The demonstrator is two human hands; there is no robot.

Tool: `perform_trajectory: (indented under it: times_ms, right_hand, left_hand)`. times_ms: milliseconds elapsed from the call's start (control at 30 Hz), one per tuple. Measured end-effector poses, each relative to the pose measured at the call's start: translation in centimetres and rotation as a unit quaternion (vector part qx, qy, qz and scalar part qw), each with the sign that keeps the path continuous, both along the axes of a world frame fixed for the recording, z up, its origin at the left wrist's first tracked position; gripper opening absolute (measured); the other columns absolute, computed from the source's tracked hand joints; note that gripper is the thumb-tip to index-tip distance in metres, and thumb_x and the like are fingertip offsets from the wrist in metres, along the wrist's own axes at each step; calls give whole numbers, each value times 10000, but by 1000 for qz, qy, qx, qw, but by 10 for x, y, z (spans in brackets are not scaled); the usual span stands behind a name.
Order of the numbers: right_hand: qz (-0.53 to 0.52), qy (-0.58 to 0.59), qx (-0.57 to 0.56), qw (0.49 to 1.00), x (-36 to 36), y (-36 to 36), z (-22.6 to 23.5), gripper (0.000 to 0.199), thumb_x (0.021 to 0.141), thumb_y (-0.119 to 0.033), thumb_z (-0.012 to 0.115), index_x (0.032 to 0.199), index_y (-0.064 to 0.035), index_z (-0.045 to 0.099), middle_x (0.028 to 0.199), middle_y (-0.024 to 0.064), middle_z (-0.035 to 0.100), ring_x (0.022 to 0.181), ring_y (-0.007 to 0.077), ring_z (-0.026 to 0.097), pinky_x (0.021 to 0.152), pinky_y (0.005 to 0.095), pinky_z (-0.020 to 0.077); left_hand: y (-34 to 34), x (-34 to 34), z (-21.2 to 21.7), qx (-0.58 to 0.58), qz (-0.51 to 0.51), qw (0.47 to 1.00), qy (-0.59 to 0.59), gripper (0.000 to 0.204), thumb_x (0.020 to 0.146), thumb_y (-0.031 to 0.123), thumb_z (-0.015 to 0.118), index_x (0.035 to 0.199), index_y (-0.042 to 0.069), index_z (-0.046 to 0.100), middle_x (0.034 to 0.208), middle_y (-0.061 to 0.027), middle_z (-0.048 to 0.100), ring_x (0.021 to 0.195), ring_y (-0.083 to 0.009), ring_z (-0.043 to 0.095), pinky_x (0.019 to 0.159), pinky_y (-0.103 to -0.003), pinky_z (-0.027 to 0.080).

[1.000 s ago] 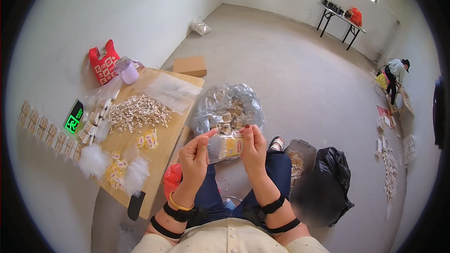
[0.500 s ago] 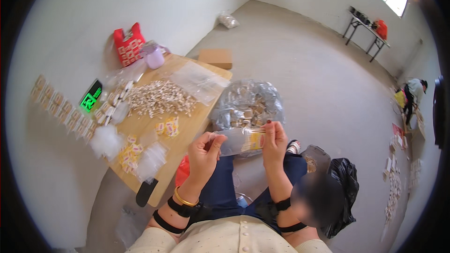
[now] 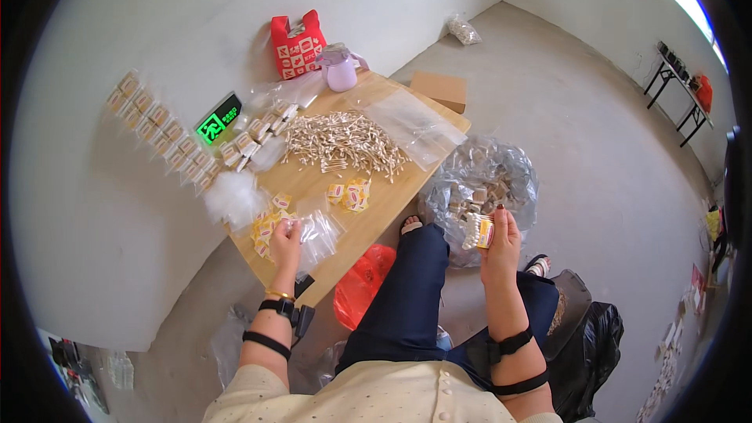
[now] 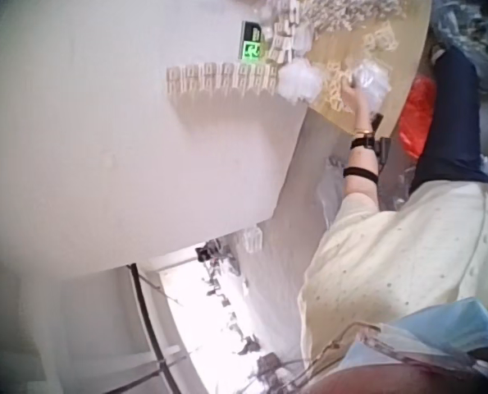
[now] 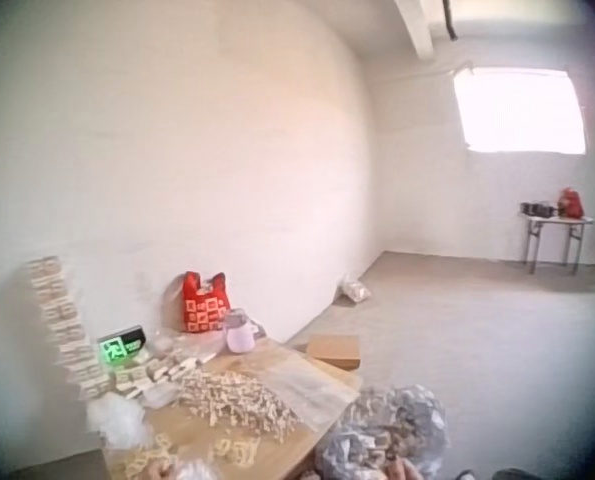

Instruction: The person sits on the floor and repeatedly picks up small bundles of wooden sticks, places them into clear plastic wrappers, and seals them. The finished packages are then placed into a large clear bag on the floor.

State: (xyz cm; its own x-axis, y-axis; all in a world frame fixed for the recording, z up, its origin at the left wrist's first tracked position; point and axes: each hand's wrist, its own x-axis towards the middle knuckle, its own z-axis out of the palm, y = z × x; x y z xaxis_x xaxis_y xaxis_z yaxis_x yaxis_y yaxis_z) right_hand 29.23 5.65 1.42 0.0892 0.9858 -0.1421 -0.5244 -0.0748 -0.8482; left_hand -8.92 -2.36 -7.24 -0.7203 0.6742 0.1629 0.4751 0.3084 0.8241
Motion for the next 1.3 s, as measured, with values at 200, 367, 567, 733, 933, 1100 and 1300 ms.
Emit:
perform_trajectory:
  times_ms: [200,367,567,733,933,1100,1300]
  right_hand:
    - [17,-39,0,999,-7,-1,-2,241,983,-316,518,858,-114,557,665,-56,518,538,14,481,417,181,373]
    - [-4,-175,86,981,-19,0,-3,292,1006,-256,484,783,-76,541,644,-60,472,550,1,387,485,184,310]
    - [-28,-247,127,960,-20,-9,2,270,995,-210,499,806,-22,546,659,-3,543,589,35,462,524,207,370]
    - [-22,-268,105,957,-2,-15,-4,269,1003,-220,485,815,-35,541,724,-15,543,653,36,466,583,209,397]
    - [-52,-214,97,971,14,-13,-24,268,999,-205,493,807,-30,560,715,-19,551,659,44,463,589,213,383]
    - [-78,-164,23,983,59,-10,-36,277,1007,-233,483,818,-49,567,722,-43,517,647,26,430,582,197,358]
    - [-153,-115,5,981,136,-21,-28,299,998,-322,487,800,-102,529,638,-46,499,485,22,423,398,189,315]
  left_hand:
    - [2,41,18,25,-19,919,394,311,762,206,739,991,57,590,897,-104,552,902,-310,553,798,-394,434]
    - [22,161,106,95,-411,906,23,415,784,283,754,1059,63,535,1049,-101,498,873,-225,542,737,-337,457]
    - [47,232,125,103,-433,893,-64,389,761,167,782,1037,43,538,964,-42,491,727,-116,524,626,-241,456]
    - [50,238,104,46,-455,864,-209,206,845,85,697,996,25,570,951,-38,615,763,-50,582,633,-192,489]
    - [57,231,104,121,-384,841,-361,96,887,79,640,952,25,595,870,-47,661,791,-62,608,685,-214,489]
    - [108,131,49,161,-193,923,-292,114,871,100,651,945,22,613,835,-33,655,741,-90,608,666,-235,489]
    - [129,3,-86,-16,-73,995,59,175,807,160,687,948,69,636,855,-68,662,789,-180,627,726,-326,493]
